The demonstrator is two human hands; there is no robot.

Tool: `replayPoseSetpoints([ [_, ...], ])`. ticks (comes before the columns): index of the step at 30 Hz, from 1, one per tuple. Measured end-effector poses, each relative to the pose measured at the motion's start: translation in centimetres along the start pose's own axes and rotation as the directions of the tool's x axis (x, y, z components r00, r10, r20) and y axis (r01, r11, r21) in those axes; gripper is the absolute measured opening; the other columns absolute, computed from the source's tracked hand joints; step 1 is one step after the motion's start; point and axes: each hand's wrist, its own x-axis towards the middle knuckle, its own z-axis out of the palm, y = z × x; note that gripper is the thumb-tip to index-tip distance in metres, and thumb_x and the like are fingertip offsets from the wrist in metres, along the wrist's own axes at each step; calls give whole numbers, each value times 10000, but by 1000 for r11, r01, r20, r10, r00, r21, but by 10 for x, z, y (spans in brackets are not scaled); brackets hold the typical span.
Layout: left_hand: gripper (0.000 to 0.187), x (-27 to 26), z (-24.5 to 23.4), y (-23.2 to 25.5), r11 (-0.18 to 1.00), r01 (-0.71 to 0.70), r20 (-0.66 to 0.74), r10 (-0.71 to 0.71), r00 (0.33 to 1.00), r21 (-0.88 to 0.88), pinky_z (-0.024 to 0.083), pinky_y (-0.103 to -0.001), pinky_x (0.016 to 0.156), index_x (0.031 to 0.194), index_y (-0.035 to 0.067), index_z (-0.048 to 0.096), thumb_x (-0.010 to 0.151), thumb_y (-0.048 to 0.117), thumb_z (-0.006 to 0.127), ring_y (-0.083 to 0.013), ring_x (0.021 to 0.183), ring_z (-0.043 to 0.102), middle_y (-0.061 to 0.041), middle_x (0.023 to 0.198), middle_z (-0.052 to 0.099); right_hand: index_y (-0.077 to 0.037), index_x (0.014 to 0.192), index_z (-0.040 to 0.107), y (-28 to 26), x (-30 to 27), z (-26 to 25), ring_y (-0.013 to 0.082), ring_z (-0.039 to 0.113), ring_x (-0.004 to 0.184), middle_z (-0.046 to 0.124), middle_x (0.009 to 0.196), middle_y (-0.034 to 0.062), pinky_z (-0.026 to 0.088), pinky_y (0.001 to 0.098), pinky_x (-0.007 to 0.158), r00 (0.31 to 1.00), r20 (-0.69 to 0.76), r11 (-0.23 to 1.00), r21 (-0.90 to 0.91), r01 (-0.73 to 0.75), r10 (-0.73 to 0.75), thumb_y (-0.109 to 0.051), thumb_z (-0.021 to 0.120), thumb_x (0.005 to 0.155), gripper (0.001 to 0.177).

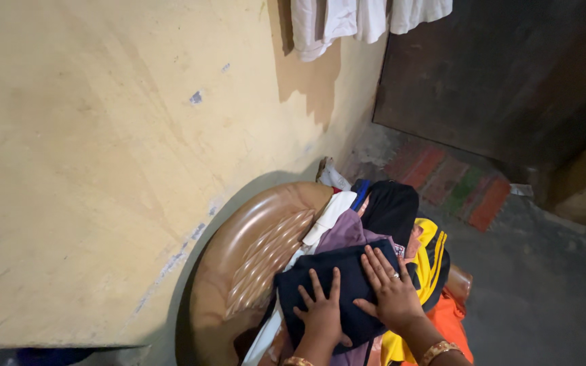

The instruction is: The person folds a white polo shirt and a pair of dark trousers on a plastic chair. They smooth the shirt, fold it into a compact rectangle, and place it on a shelf. Then they fold the trousers and set them on the chair.

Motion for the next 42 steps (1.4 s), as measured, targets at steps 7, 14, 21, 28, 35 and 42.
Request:
replayPoseSetpoints([
  [7,1647,8,5,1,1000,2,-7,-2,1000,14,239,-784,1107,1622,472,-169,533,246,1046,-549,1539,-52,-183,1684,-308,-72,1596,168,-2,12,6,273,88,1545,103,1697,115,172,543,1168,993,-84,985,156,-70,84,-768,606,728,1196],
  [14,1686,5,2,-15,995,-101,-54,100,994,-17,174,-810,1098,1635,446,-123,452,320,1072,-566,1532,-101,-193,1678,-299,-83,1624,136,-11,16,13,275,43,1549,43,1725,113,196,532,1197,968,20,964,77,-253,252,-748,525,825,1110],
  [21,1329,5,40,-84,941,-334,-223,337,915,52,97,-733,1186,1630,212,0,716,739,808,-444,1546,-51,-203,1689,-63,-126,1604,89,-23,-9,30,285,6,1580,-14,1708,53,232,533,1198,871,193,887,13,-462,451,-715,463,907,986],
  [28,876,14,104,-139,968,-225,-407,250,879,108,309,-567,1143,1618,185,191,974,655,553,-432,1505,204,-228,1660,120,-158,1606,88,-30,-67,61,348,52,1567,-33,1710,85,285,519,1194,836,291,864,54,-500,466,-652,543,910,967],
  [35,659,-28,77,-108,917,172,-322,-295,900,-359,417,-493,1090,1433,251,483,884,566,667,-369,1318,499,-129,1423,465,-107,1473,440,-40,-81,101,422,233,1503,226,1647,151,323,470,1202,861,106,815,283,-506,498,-497,729,812,820],
  [42,416,-50,33,-116,685,241,-141,-452,881,-688,495,-449,1015,1167,254,784,795,439,768,-301,1133,705,-47,1148,767,-89,1239,733,-64,-87,114,343,705,1084,722,1145,202,562,447,985,631,184,368,677,-637,753,-343,745,814,495],
])
